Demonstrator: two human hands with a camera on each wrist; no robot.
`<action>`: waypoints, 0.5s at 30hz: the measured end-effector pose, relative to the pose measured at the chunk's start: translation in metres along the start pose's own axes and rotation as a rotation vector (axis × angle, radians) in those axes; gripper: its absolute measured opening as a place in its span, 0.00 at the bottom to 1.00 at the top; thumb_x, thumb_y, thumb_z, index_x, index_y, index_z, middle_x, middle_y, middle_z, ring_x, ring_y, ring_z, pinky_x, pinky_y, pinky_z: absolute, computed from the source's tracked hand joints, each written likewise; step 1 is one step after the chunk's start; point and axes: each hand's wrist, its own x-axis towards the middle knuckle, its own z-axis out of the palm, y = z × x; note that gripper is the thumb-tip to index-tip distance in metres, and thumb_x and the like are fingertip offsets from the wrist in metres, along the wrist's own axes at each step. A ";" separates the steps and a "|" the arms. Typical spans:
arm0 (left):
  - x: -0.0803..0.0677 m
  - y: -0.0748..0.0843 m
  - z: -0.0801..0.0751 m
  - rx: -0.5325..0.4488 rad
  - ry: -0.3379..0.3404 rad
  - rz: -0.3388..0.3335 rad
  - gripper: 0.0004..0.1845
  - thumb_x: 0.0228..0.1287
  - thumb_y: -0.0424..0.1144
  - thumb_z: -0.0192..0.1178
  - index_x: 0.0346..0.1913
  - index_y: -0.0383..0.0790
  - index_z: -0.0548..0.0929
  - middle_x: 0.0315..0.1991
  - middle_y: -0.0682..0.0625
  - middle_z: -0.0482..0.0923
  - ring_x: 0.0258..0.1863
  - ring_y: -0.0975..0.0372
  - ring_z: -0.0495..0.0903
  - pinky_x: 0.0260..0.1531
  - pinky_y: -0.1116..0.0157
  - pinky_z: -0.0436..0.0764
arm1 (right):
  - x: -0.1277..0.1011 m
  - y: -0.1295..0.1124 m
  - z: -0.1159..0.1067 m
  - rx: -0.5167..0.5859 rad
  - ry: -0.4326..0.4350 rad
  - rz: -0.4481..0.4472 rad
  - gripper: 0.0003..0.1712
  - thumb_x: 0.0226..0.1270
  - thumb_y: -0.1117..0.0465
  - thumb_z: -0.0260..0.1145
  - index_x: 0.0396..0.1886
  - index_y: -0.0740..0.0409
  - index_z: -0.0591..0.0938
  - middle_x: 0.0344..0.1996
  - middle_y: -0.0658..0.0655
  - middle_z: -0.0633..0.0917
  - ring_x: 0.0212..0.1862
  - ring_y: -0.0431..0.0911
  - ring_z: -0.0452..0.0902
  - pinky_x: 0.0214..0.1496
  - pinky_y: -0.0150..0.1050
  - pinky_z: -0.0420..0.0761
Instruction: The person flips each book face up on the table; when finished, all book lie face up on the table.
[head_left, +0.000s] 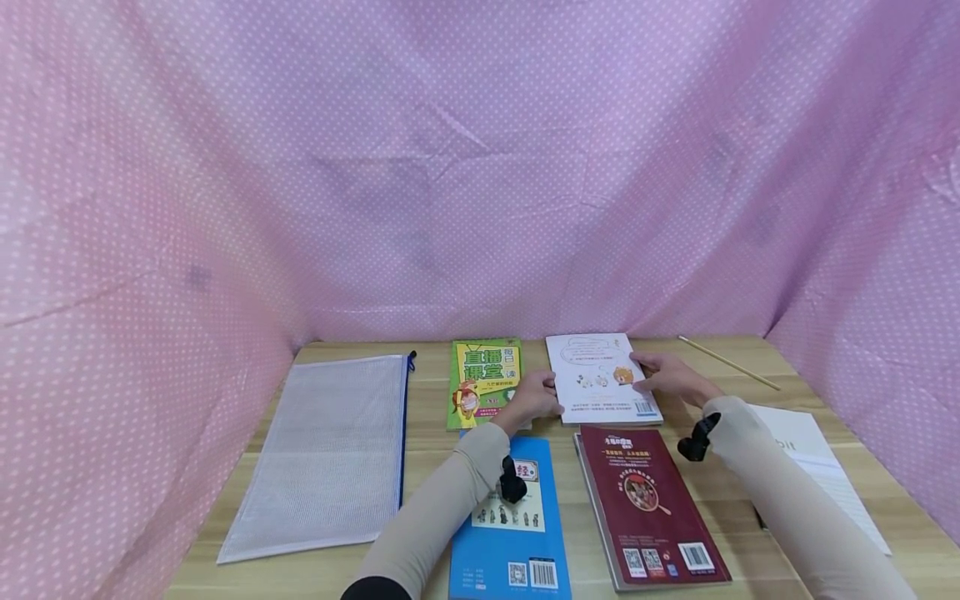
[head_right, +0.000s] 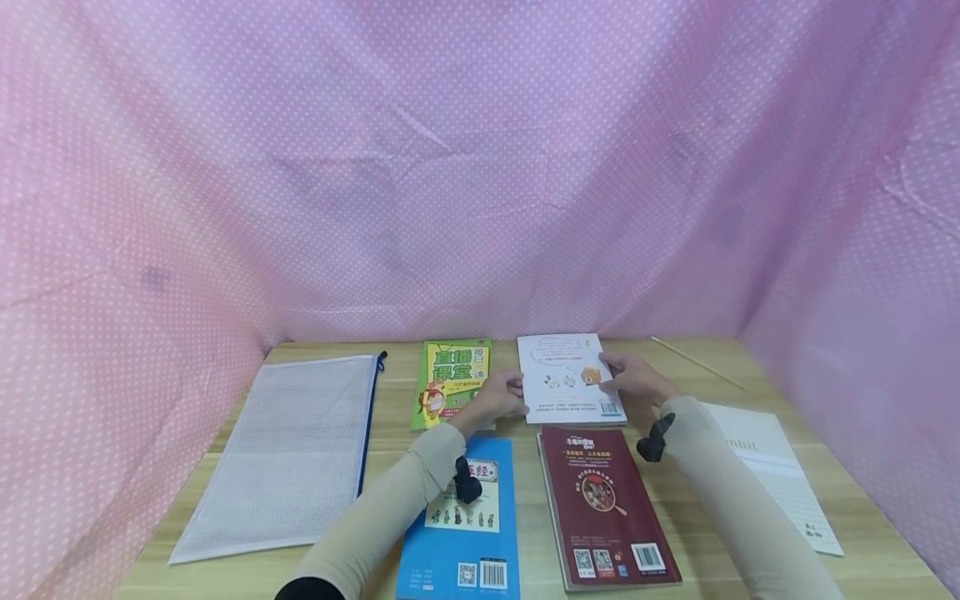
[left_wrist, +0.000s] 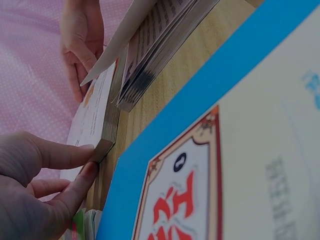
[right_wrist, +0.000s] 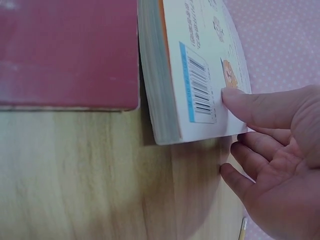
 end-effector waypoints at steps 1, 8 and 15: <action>-0.001 0.001 0.000 0.009 0.000 0.002 0.38 0.52 0.19 0.70 0.70 0.33 0.74 0.54 0.42 0.80 0.51 0.58 0.78 0.55 0.63 0.85 | 0.000 0.000 0.000 0.004 -0.001 -0.002 0.44 0.72 0.65 0.65 0.80 0.68 0.53 0.78 0.75 0.51 0.79 0.71 0.44 0.80 0.67 0.50; -0.002 0.003 0.001 0.038 0.009 -0.002 0.38 0.53 0.19 0.70 0.70 0.34 0.74 0.57 0.41 0.79 0.50 0.58 0.77 0.53 0.63 0.85 | -0.001 -0.001 -0.002 0.019 -0.016 -0.018 0.44 0.72 0.68 0.64 0.79 0.70 0.52 0.78 0.75 0.51 0.79 0.71 0.44 0.80 0.65 0.51; -0.001 0.002 0.002 0.047 0.009 -0.013 0.39 0.54 0.20 0.70 0.72 0.34 0.72 0.60 0.41 0.78 0.51 0.57 0.77 0.51 0.63 0.86 | -0.004 -0.003 -0.004 0.109 -0.041 -0.056 0.44 0.71 0.71 0.62 0.79 0.73 0.50 0.78 0.75 0.49 0.79 0.71 0.43 0.81 0.64 0.50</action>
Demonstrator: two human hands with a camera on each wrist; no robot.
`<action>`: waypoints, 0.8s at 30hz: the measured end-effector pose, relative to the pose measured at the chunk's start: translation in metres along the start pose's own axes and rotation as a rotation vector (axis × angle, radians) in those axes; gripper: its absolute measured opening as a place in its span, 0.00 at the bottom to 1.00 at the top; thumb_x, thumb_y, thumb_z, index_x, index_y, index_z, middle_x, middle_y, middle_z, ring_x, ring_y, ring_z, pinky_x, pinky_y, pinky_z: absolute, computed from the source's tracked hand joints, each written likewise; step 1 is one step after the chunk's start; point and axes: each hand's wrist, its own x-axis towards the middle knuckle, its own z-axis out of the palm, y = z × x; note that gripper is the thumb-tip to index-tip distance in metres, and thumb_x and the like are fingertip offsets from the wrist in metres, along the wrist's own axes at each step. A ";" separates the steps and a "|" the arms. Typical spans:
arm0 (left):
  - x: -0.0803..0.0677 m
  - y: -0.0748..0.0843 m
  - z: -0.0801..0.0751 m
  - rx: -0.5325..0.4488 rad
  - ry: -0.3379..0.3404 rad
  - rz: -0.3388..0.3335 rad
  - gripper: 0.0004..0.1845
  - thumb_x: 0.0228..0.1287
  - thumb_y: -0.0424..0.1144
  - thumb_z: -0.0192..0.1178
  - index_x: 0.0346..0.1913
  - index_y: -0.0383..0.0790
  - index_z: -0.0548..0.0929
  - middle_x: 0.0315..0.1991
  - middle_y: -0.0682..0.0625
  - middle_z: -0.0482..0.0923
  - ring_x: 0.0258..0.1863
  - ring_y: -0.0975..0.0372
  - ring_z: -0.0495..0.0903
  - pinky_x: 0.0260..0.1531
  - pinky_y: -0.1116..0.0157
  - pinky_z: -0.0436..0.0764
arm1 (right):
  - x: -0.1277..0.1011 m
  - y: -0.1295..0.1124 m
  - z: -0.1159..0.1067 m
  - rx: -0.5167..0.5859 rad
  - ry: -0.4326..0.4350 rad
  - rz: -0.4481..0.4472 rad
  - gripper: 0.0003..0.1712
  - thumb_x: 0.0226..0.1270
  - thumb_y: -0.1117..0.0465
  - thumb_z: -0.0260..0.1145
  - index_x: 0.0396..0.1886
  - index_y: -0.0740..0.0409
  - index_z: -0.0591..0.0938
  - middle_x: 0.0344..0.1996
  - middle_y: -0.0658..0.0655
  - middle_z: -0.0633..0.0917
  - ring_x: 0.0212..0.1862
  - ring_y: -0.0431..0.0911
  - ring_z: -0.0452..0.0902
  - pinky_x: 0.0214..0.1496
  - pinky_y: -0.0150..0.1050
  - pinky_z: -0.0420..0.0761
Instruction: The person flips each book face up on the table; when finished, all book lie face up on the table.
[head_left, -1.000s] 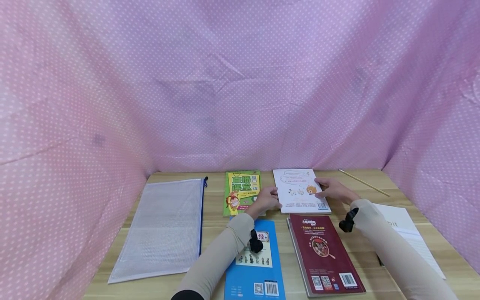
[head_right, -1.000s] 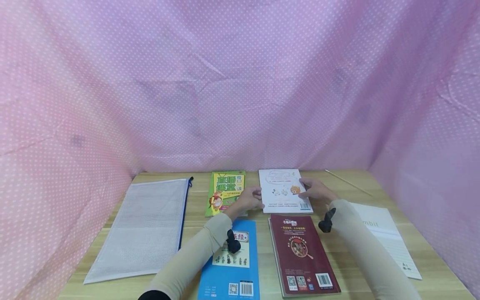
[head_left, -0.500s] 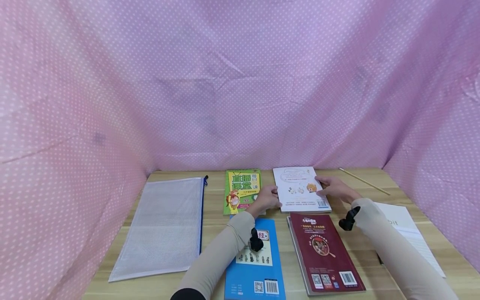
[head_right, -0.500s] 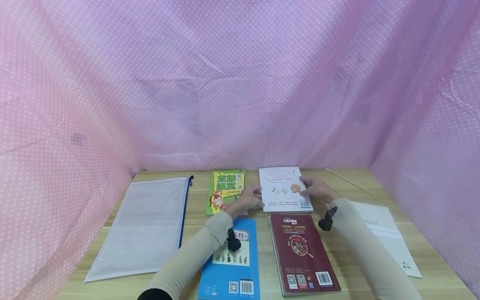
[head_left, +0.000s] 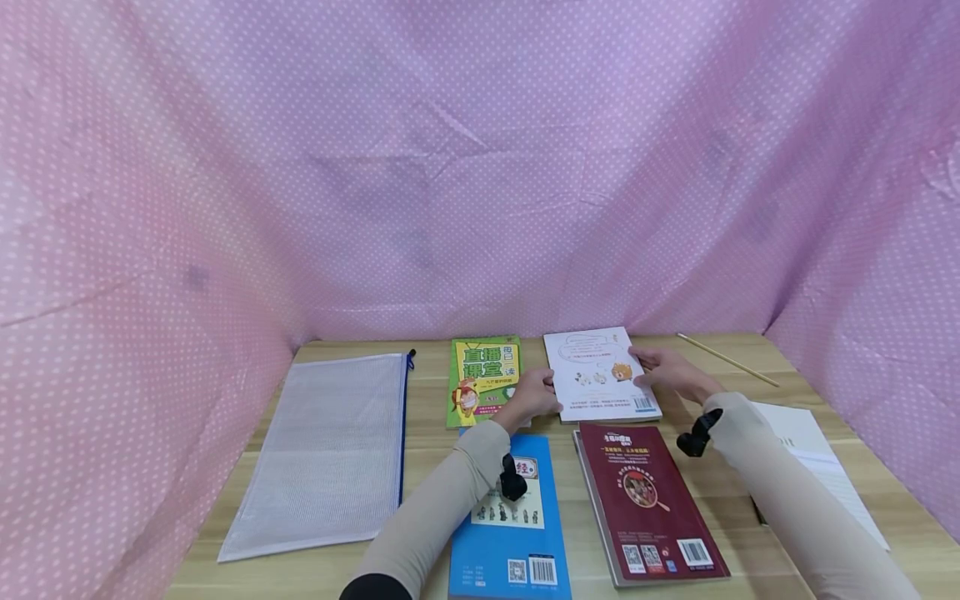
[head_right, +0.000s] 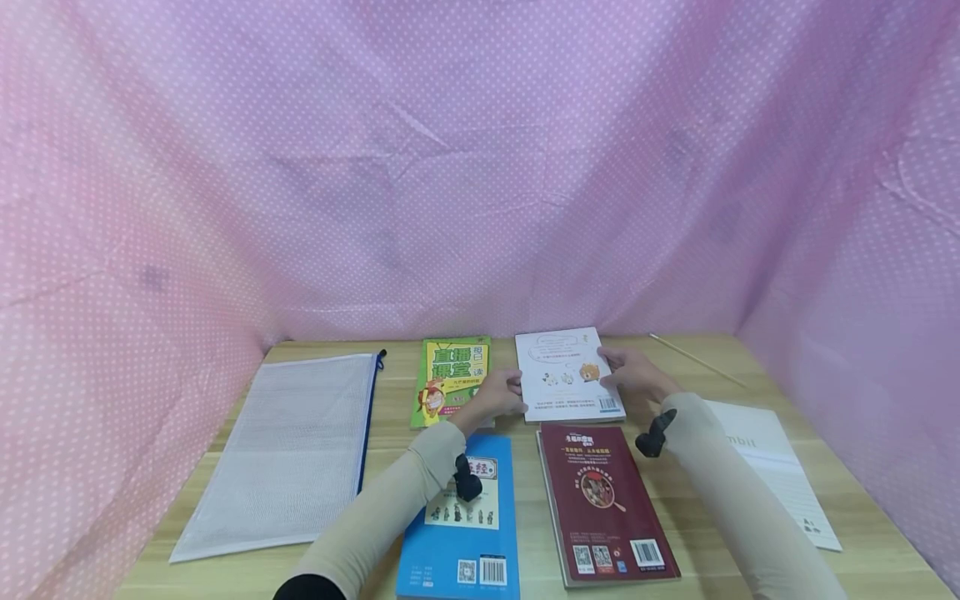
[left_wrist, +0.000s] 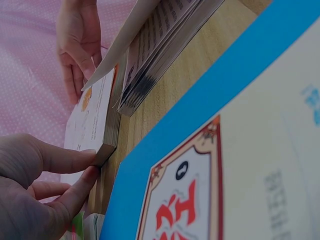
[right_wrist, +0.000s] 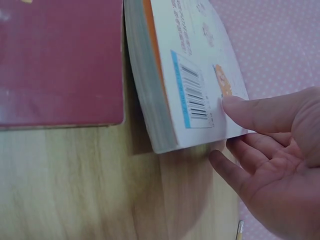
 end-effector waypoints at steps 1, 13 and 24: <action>0.000 0.000 0.000 0.005 0.001 0.000 0.39 0.54 0.20 0.70 0.72 0.34 0.72 0.60 0.41 0.78 0.51 0.57 0.77 0.52 0.63 0.86 | -0.001 -0.001 0.000 0.011 -0.003 -0.006 0.44 0.71 0.71 0.62 0.79 0.73 0.49 0.78 0.75 0.49 0.79 0.71 0.42 0.81 0.64 0.51; 0.000 0.000 -0.002 0.003 -0.004 0.007 0.39 0.53 0.19 0.70 0.71 0.34 0.73 0.57 0.40 0.78 0.44 0.59 0.76 0.38 0.69 0.83 | -0.003 -0.010 -0.008 0.033 0.005 -0.063 0.43 0.70 0.73 0.62 0.77 0.78 0.50 0.77 0.78 0.50 0.78 0.73 0.45 0.80 0.64 0.54; 0.000 0.000 -0.002 0.028 -0.001 -0.012 0.40 0.56 0.21 0.70 0.73 0.36 0.71 0.63 0.39 0.77 0.49 0.56 0.78 0.46 0.64 0.86 | -0.009 -0.024 -0.015 0.020 0.017 -0.056 0.39 0.75 0.69 0.59 0.77 0.77 0.51 0.77 0.79 0.53 0.78 0.71 0.49 0.78 0.61 0.61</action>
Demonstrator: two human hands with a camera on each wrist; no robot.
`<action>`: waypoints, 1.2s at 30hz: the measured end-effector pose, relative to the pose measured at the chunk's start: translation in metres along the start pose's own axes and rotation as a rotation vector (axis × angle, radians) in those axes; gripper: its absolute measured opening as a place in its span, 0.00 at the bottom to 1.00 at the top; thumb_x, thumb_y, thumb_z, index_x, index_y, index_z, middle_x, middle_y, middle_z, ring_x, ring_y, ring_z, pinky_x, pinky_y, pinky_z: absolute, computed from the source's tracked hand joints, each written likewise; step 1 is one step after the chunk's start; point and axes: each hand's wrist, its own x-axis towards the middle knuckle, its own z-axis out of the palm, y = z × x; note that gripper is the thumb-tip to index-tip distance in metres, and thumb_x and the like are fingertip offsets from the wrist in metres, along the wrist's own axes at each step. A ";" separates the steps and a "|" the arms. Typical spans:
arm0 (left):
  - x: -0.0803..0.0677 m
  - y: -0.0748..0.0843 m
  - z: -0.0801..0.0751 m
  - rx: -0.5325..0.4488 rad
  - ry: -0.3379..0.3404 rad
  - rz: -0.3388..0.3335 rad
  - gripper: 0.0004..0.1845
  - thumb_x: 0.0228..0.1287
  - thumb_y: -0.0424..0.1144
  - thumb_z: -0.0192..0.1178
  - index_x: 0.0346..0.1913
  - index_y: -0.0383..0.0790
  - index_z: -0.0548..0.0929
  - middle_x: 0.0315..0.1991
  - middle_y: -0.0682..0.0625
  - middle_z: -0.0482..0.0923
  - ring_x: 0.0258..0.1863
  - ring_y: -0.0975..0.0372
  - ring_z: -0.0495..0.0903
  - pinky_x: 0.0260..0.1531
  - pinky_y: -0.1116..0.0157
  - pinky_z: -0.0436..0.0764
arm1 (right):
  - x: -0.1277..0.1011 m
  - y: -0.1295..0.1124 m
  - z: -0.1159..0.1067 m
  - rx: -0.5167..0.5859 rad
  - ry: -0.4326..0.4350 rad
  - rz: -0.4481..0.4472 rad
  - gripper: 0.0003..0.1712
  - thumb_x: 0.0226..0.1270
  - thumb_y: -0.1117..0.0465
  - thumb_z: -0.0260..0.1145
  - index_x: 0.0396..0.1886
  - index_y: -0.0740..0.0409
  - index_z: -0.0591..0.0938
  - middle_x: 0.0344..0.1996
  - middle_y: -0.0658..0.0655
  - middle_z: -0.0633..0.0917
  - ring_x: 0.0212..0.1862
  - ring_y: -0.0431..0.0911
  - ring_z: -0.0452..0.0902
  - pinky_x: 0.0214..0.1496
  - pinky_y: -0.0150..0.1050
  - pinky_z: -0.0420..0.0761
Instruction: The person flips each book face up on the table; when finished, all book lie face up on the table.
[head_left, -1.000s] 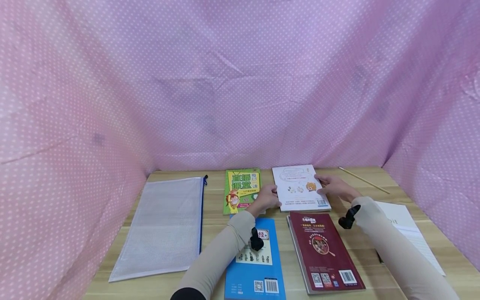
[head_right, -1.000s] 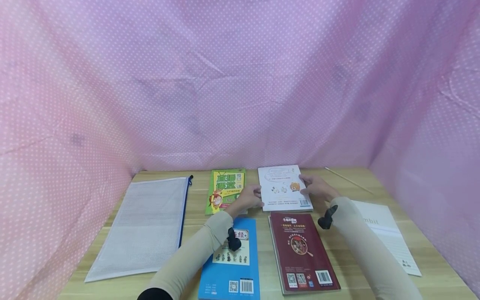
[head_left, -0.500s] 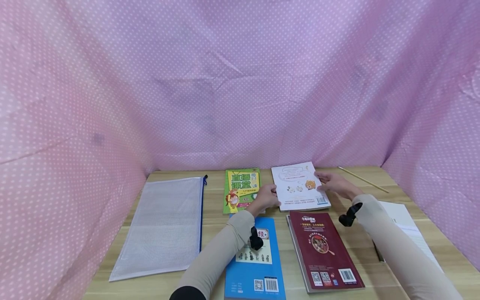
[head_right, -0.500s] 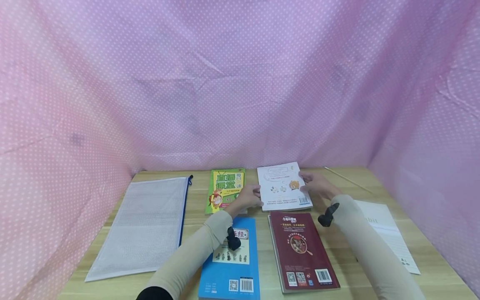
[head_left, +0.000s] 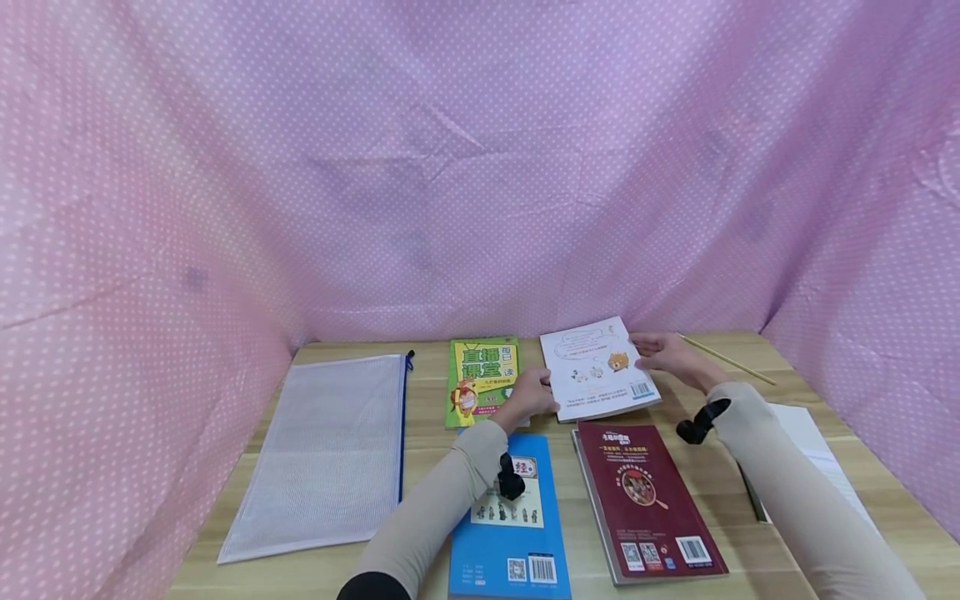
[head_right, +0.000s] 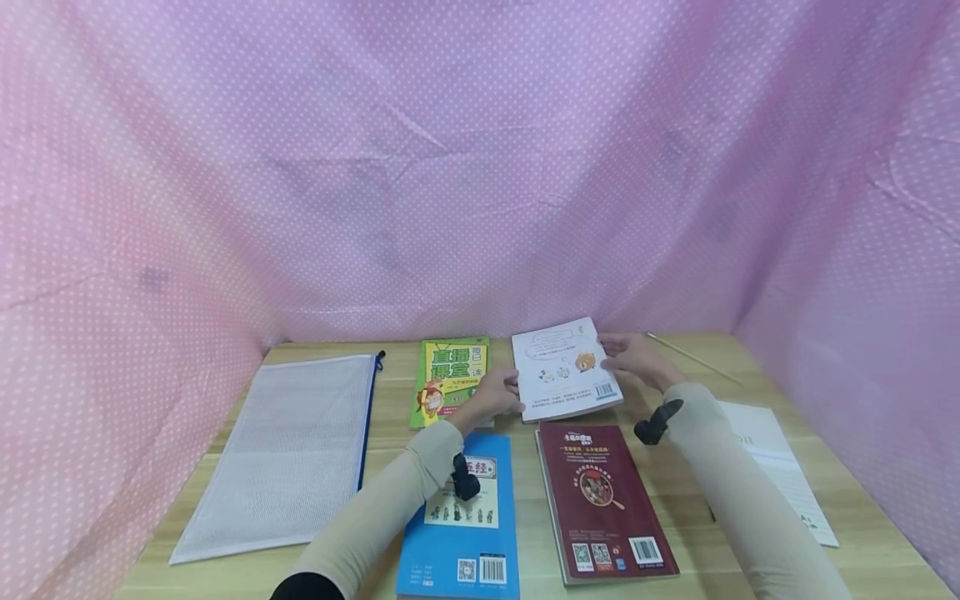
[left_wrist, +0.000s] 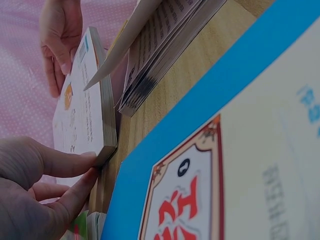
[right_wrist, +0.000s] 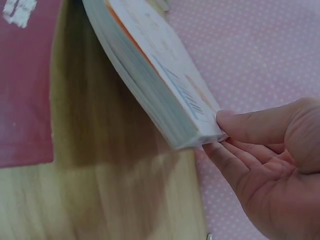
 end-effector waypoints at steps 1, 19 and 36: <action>0.000 0.000 0.000 0.002 0.001 0.000 0.40 0.56 0.21 0.70 0.73 0.36 0.71 0.63 0.39 0.77 0.49 0.57 0.78 0.45 0.65 0.86 | 0.000 -0.001 0.000 0.006 0.001 -0.002 0.39 0.76 0.69 0.59 0.77 0.77 0.52 0.76 0.79 0.53 0.78 0.71 0.49 0.77 0.60 0.62; 0.000 0.000 -0.002 -0.026 -0.027 0.020 0.41 0.56 0.20 0.69 0.74 0.34 0.69 0.69 0.36 0.72 0.60 0.51 0.78 0.53 0.61 0.86 | 0.000 -0.026 -0.007 0.009 0.026 -0.057 0.36 0.77 0.66 0.58 0.76 0.76 0.56 0.73 0.77 0.63 0.74 0.68 0.62 0.72 0.50 0.73; 0.008 0.002 0.001 0.108 -0.036 0.059 0.24 0.53 0.19 0.69 0.26 0.39 0.62 0.24 0.50 0.62 0.23 0.60 0.64 0.19 0.69 0.61 | 0.001 -0.057 -0.008 -0.013 0.025 -0.083 0.35 0.77 0.64 0.60 0.76 0.75 0.60 0.74 0.73 0.65 0.74 0.65 0.65 0.71 0.47 0.73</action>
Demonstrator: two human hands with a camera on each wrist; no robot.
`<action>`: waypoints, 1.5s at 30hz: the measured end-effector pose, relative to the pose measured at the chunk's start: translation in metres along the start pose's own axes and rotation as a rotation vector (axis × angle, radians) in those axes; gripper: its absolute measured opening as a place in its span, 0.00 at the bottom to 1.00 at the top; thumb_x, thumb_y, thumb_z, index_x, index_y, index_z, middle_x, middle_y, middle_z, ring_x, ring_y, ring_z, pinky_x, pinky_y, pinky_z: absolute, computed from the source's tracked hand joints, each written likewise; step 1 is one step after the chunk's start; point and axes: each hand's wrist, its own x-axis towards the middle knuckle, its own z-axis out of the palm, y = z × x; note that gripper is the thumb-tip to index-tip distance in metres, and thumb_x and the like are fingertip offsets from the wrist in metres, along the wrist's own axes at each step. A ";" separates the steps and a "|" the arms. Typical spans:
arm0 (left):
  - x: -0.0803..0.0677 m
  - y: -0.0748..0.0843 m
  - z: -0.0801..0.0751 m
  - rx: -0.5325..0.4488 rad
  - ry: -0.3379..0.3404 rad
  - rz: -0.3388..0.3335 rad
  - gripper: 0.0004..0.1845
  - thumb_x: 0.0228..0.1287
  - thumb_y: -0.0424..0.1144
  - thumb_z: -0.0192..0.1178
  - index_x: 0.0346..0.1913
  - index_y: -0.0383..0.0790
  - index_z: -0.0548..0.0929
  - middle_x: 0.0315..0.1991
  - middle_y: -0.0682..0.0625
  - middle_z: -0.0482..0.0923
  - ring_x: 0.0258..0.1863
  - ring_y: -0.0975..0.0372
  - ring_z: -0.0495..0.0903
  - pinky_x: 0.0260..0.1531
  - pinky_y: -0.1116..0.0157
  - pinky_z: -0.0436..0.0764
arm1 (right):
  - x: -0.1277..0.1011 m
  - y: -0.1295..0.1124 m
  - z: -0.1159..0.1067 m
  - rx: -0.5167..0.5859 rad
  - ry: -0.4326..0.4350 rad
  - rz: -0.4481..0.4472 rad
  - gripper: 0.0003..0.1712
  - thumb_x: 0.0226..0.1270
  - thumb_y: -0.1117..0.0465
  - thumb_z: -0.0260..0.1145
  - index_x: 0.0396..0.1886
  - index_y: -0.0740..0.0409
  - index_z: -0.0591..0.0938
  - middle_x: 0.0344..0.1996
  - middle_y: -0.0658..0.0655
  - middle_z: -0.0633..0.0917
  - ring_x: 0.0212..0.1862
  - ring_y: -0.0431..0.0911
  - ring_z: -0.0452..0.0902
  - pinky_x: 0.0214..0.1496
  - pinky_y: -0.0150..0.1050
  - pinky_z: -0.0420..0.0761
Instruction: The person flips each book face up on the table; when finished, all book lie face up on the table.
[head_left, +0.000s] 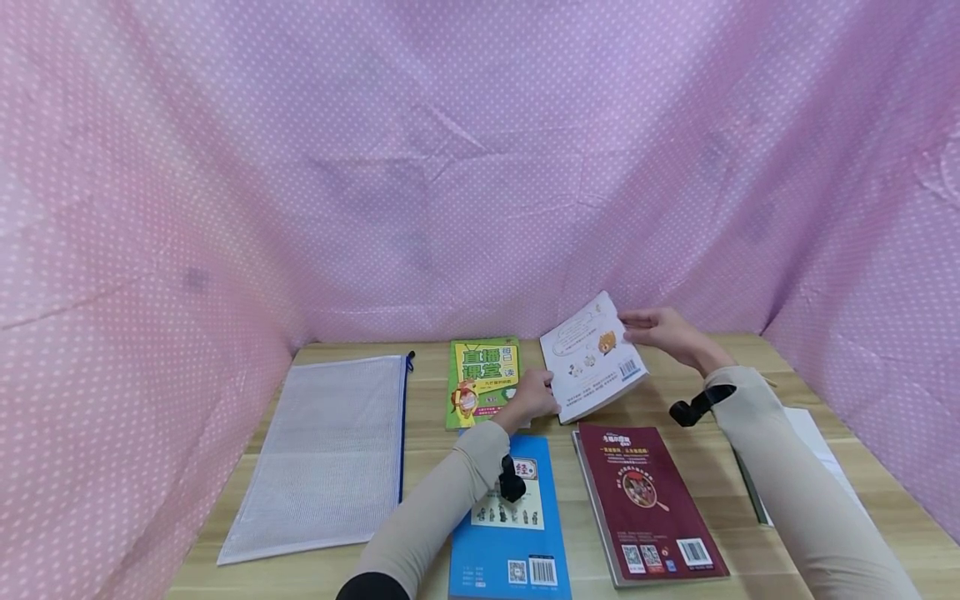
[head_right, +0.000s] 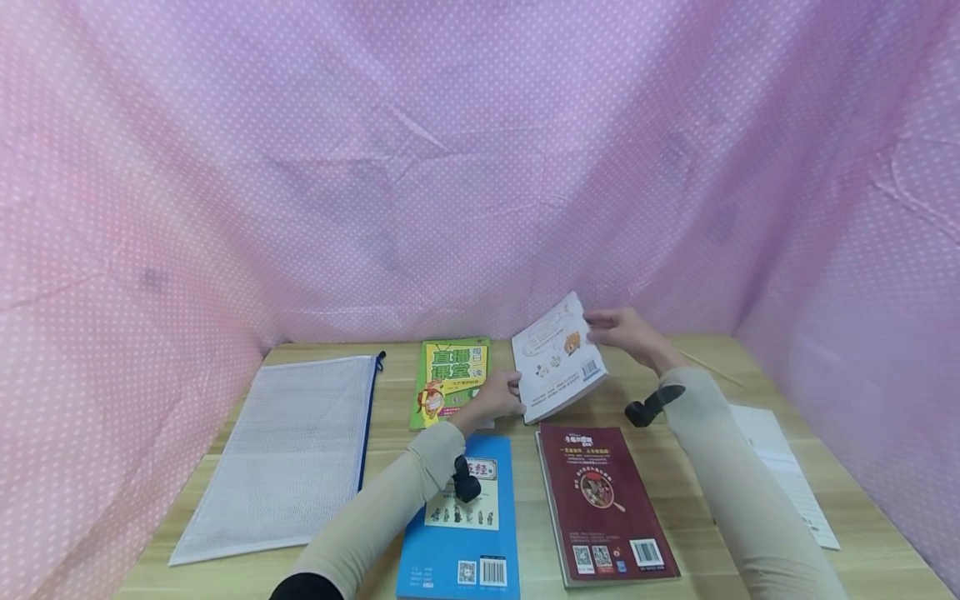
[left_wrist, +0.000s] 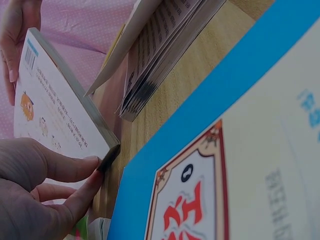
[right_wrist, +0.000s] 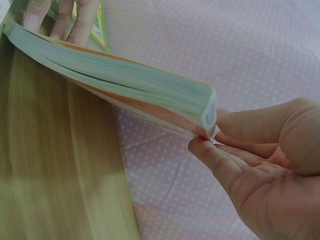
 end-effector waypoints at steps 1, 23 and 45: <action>0.000 0.000 0.000 -0.002 -0.001 0.001 0.23 0.53 0.19 0.69 0.26 0.38 0.63 0.24 0.50 0.62 0.23 0.60 0.64 0.19 0.70 0.61 | 0.000 -0.002 0.000 -0.003 -0.001 -0.006 0.35 0.77 0.64 0.60 0.76 0.75 0.60 0.74 0.74 0.65 0.74 0.65 0.65 0.71 0.48 0.72; -0.004 -0.004 -0.004 -0.140 -0.013 0.038 0.22 0.52 0.16 0.69 0.51 0.28 0.81 0.32 0.50 0.68 0.27 0.64 0.67 0.21 0.75 0.65 | -0.001 -0.022 0.004 0.003 -0.026 -0.002 0.36 0.77 0.62 0.60 0.77 0.71 0.60 0.75 0.71 0.64 0.74 0.65 0.64 0.78 0.59 0.63; -0.007 -0.008 -0.007 -0.220 -0.012 0.049 0.33 0.57 0.33 0.75 0.67 0.38 0.79 0.54 0.42 0.81 0.45 0.62 0.76 0.42 0.73 0.79 | -0.001 -0.030 0.007 0.019 -0.033 -0.008 0.33 0.79 0.63 0.57 0.77 0.69 0.61 0.74 0.71 0.67 0.72 0.64 0.68 0.76 0.57 0.67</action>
